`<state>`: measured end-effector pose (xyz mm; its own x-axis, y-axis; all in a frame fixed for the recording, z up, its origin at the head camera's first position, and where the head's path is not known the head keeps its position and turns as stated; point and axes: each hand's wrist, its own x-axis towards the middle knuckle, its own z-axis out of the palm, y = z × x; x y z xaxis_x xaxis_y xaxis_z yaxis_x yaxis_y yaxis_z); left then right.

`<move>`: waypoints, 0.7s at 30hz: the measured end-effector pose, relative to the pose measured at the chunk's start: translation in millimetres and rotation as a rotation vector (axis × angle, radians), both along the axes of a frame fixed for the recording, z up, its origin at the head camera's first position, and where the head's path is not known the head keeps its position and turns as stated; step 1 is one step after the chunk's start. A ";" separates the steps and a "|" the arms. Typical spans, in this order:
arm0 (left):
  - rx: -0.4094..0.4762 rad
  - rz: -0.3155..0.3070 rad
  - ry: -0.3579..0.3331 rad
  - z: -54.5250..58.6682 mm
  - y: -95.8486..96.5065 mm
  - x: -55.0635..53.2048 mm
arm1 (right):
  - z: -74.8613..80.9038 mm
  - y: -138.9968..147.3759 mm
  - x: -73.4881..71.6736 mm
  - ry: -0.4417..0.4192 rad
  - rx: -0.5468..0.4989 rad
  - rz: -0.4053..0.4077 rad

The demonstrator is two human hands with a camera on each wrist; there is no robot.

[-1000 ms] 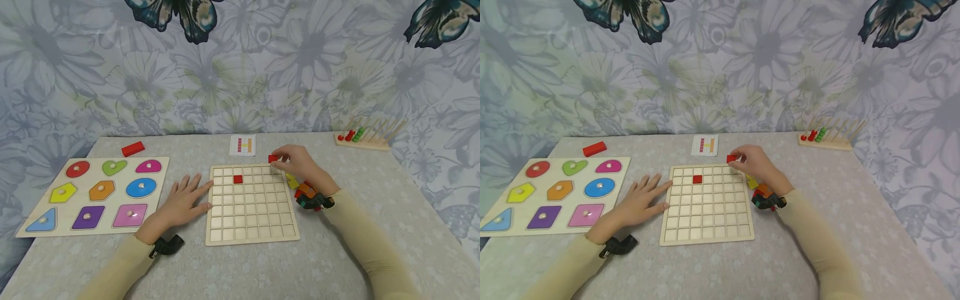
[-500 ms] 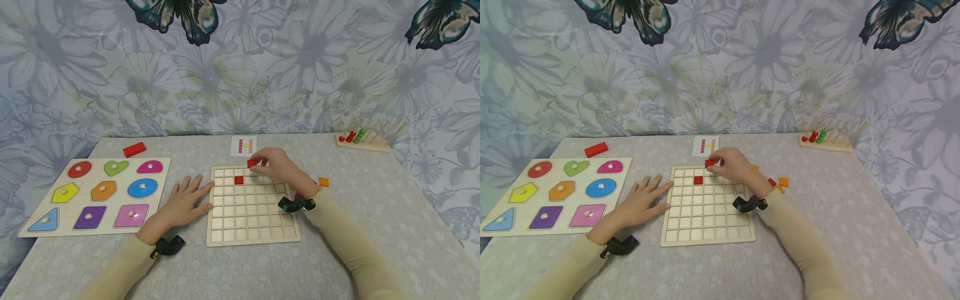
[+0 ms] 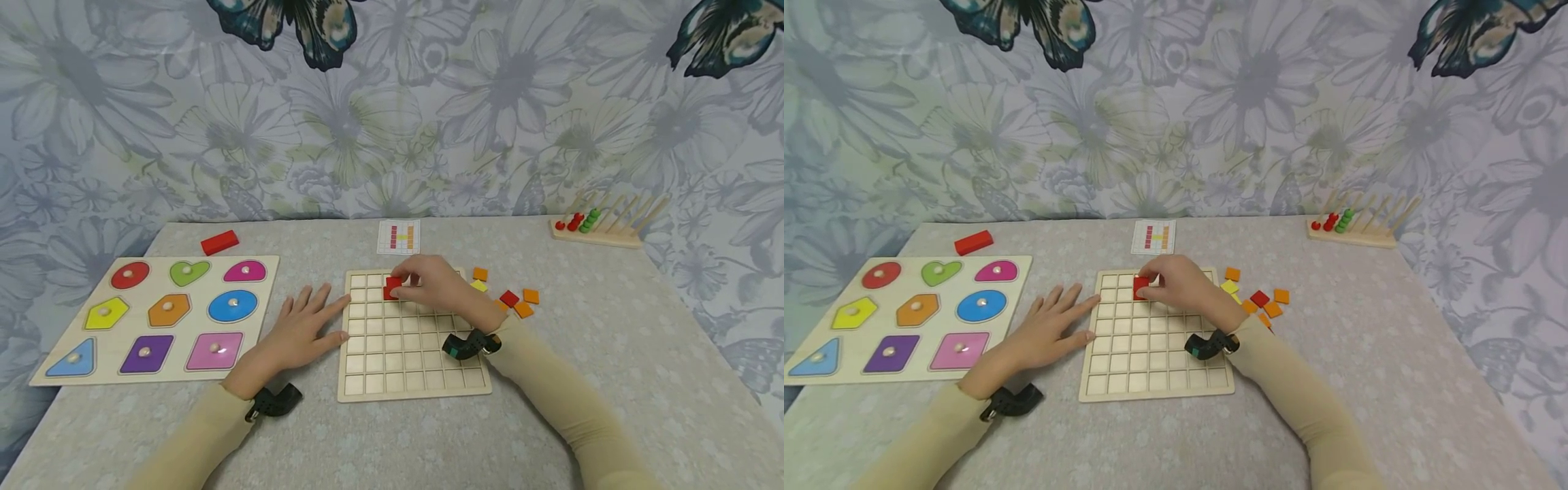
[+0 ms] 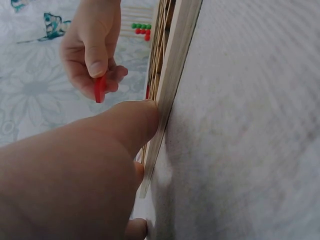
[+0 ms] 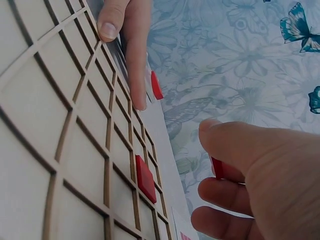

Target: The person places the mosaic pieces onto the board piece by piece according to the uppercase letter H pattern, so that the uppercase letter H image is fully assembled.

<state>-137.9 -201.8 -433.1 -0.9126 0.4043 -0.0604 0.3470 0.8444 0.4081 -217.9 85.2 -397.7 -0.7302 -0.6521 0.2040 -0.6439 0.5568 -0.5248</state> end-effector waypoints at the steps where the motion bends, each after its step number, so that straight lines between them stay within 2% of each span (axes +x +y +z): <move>1: -0.001 0.000 -0.001 0.0 -0.2 0.0 | -0.6 -0.5 0.2 0.002 -0.003 0.006; 8: 0.000 0.004 -0.002 0.9 -0.7 -1.2 | -2.8 -3.3 0.6 0.010 0.013 0.023; 21: -0.006 0.001 0.000 0.6 1.1 -1.0 | -7.9 -3.9 0.5 -0.043 0.034 0.007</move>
<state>-138.9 -200.7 -432.5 -0.9130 0.4031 -0.0625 0.3464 0.8472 0.4029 -217.4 81.3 -405.6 -0.7332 -0.6632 0.1503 -0.6251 0.5703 -0.5330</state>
